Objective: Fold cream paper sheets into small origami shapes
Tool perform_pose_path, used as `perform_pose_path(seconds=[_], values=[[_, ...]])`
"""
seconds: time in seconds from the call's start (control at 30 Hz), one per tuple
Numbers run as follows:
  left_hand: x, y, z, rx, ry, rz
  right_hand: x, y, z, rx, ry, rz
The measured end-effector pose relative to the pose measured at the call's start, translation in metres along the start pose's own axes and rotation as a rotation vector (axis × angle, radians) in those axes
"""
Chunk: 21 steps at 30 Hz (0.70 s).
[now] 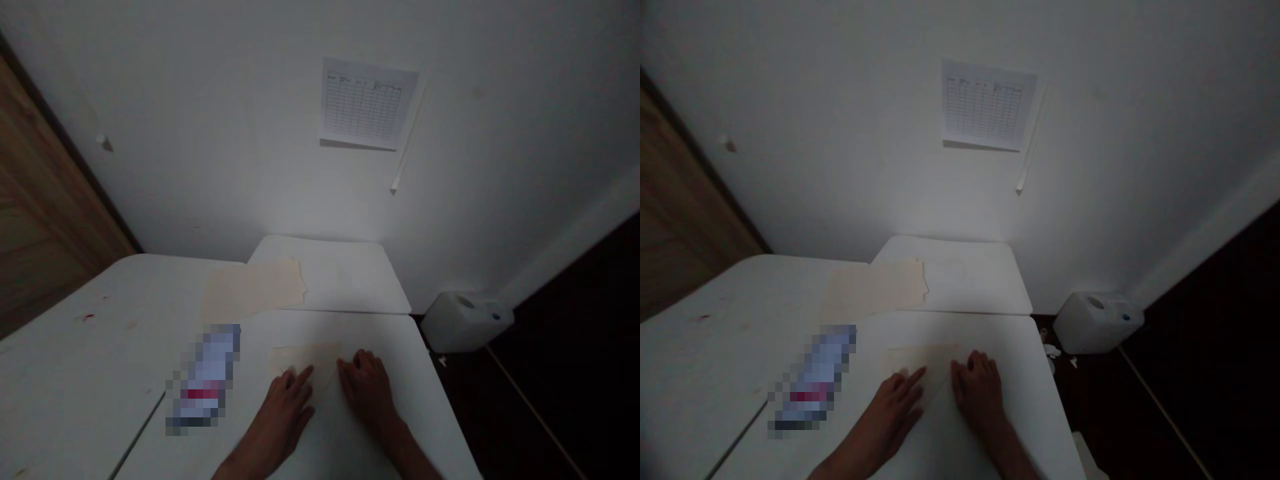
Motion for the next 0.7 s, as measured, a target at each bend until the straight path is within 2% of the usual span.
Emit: perform_pose_path(seconds=[0.2, 0.37, 0.47, 0.7], values=[[0.006, -0.003, -0.012, -0.017, 0.009, 0.023, -0.014, 0.0, 0.001, 0.041, -0.095, -0.136], [0.002, -0.001, -0.007, 0.005, -0.011, 0.027, -0.029, -0.001, 0.005, -0.012, -0.204, -0.282], [0.0, 0.001, -0.004, 0.021, -0.009, 0.028, -0.031, -0.001, 0.006, -0.062, -0.194, -0.283], [-0.001, -0.001, -0.002, -0.022, 0.022, -0.017, -0.04, 0.003, 0.007, -0.154, -0.132, -0.2]])
Point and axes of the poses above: each hand's wrist, its own y-axis away from the middle knuckle, its own z-axis out of the palm, x = y × z, the point moved 2 cm from there along -y, towards the middle knuckle
